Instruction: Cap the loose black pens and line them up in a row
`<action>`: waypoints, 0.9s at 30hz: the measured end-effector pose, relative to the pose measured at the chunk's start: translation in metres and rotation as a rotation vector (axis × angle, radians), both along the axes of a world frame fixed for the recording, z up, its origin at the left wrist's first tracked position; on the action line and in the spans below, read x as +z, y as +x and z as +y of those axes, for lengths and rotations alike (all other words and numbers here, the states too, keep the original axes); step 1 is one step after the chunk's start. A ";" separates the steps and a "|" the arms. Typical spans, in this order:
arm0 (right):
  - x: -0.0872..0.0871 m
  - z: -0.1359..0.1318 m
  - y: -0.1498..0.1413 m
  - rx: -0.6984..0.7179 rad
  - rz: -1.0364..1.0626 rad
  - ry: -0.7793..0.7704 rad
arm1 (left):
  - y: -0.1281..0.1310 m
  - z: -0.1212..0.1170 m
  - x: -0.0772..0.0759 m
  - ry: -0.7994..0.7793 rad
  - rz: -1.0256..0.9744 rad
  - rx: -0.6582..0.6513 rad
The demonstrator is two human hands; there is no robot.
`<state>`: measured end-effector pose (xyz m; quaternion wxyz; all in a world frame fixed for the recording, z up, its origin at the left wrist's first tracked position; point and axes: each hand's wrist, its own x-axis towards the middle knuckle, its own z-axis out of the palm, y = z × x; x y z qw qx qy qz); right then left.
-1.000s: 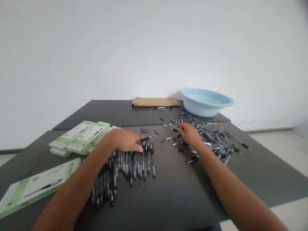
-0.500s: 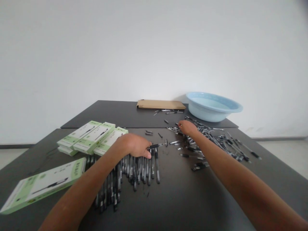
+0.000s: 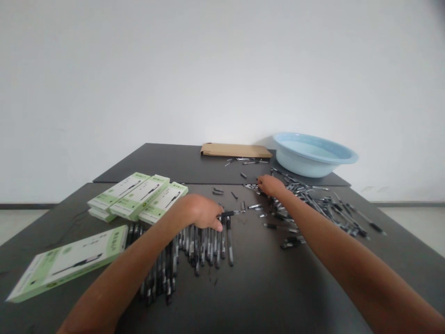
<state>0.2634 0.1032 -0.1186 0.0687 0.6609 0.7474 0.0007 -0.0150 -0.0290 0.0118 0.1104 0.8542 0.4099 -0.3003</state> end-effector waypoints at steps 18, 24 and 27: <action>0.005 -0.008 -0.010 -0.003 0.007 -0.035 | 0.001 -0.004 0.003 -0.041 -0.036 -0.025; 0.014 -0.020 -0.005 -0.043 0.153 0.042 | -0.006 -0.003 0.002 -0.020 -0.061 -0.017; 0.023 -0.026 0.004 -0.085 0.267 0.135 | -0.008 -0.001 0.002 -0.019 -0.057 -0.014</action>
